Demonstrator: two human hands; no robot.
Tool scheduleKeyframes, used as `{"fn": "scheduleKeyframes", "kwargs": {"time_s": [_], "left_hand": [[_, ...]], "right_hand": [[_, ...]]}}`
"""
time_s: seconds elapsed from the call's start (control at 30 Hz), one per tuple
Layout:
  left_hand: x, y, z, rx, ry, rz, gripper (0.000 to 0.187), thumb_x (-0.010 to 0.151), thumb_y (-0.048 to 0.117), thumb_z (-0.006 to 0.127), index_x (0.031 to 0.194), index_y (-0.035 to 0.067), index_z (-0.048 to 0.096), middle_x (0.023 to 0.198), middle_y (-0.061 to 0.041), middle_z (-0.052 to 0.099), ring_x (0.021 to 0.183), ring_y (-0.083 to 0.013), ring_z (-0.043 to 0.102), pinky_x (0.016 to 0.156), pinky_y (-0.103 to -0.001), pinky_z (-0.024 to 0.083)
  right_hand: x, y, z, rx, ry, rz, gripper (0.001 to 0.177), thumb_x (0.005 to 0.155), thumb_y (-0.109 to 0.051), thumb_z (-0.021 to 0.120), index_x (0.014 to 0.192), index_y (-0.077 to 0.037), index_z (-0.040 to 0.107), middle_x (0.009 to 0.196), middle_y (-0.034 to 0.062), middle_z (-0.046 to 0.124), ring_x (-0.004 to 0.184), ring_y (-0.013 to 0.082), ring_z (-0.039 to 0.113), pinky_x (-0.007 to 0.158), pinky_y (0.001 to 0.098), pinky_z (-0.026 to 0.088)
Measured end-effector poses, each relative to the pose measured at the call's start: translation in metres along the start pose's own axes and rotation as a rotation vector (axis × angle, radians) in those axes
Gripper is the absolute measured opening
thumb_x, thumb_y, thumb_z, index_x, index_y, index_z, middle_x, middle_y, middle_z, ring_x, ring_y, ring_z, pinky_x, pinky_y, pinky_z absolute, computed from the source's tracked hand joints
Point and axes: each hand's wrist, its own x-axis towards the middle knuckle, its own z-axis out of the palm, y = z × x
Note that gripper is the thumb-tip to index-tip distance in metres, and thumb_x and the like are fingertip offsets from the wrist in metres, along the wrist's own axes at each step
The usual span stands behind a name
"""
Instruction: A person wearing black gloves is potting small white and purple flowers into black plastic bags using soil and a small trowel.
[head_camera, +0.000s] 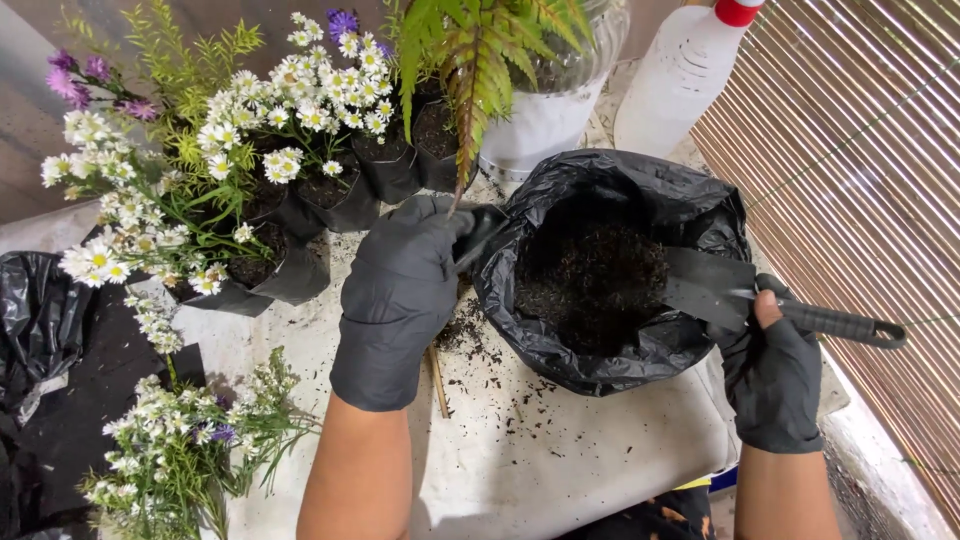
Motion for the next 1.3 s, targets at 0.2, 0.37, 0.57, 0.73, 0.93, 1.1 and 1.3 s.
{"fn": "scheduleKeyframes", "kwargs": {"time_s": [0.2,0.37,0.57,0.73,0.93,1.1,1.3], "left_hand": [[0.008,0.033,0.009,0.084,0.199,0.046,0.035,0.09,-0.005,0.063,0.124,-0.001,0.068,0.124,-0.021,0.065,0.106,-0.0336,0.068,0.094,-0.04,0.06],[0.023,0.047,0.035,0.05,-0.044,-0.186,0.034,0.087,0.016,0.079,0.112,-0.002,0.067,0.106,-0.016,0.068,0.087,-0.0268,0.07,0.077,-0.035,0.063],[0.033,0.019,0.08,0.017,-0.076,-0.07,0.039,0.087,0.008,0.058,0.123,0.0,0.069,0.12,-0.02,0.066,0.108,-0.0341,0.064,0.095,-0.04,0.056],[0.028,0.017,0.078,0.034,-0.053,-0.091,0.043,0.089,0.012,0.058,0.129,0.002,0.067,0.131,-0.021,0.062,0.116,-0.0372,0.063,0.099,-0.043,0.054],[0.025,0.012,0.08,0.05,-0.055,-0.122,0.048,0.089,0.016,0.056,0.135,0.004,0.065,0.139,-0.018,0.062,0.132,-0.0374,0.054,0.112,-0.044,0.045],[0.026,0.014,0.07,0.019,0.075,0.019,0.038,0.085,0.007,0.059,0.12,-0.002,0.07,0.122,-0.02,0.07,0.116,-0.0372,0.063,0.104,-0.046,0.051],[0.026,0.022,0.048,-0.031,0.06,-0.118,0.032,0.085,0.003,0.056,0.113,0.002,0.07,0.115,-0.014,0.069,0.101,-0.0356,0.069,0.088,-0.045,0.059]], "right_hand": [[0.001,-0.015,0.006,0.091,-0.04,-0.019,0.018,0.104,-0.017,0.066,0.12,-0.011,0.069,0.107,0.0071,0.076,0.086,0.0204,0.076,0.069,0.0276,0.07],[-0.011,-0.03,0.029,0.155,-0.159,-0.024,0.025,0.104,-0.024,0.066,0.125,-0.011,0.069,0.122,0.0073,0.074,0.105,0.0229,0.075,0.088,0.0327,0.069],[-0.041,-0.051,0.087,0.2,-0.202,-0.078,0.024,0.1,-0.013,0.067,0.121,-0.001,0.063,0.114,0.0161,0.074,0.102,0.0281,0.076,0.09,0.0384,0.069],[-0.039,-0.046,0.109,0.095,-0.225,-0.055,0.024,0.099,-0.008,0.064,0.123,-0.003,0.064,0.116,0.0161,0.072,0.101,0.0278,0.075,0.083,0.0353,0.069],[-0.052,-0.051,0.148,-0.224,-0.342,-0.224,0.023,0.097,-0.014,0.068,0.12,-0.013,0.066,0.119,0.0041,0.068,0.111,0.0227,0.068,0.088,0.0336,0.063],[-0.059,-0.047,0.153,-0.537,-0.552,-0.715,0.019,0.101,0.004,0.066,0.101,-0.01,0.053,0.127,0.0101,0.06,0.127,0.0251,0.06,0.103,0.0368,0.056],[-0.029,-0.048,0.102,-0.537,-0.342,-1.051,0.023,0.11,0.001,0.059,0.124,-0.01,0.044,0.14,0.0105,0.045,0.127,0.0264,0.048,0.111,0.0408,0.045]]}}
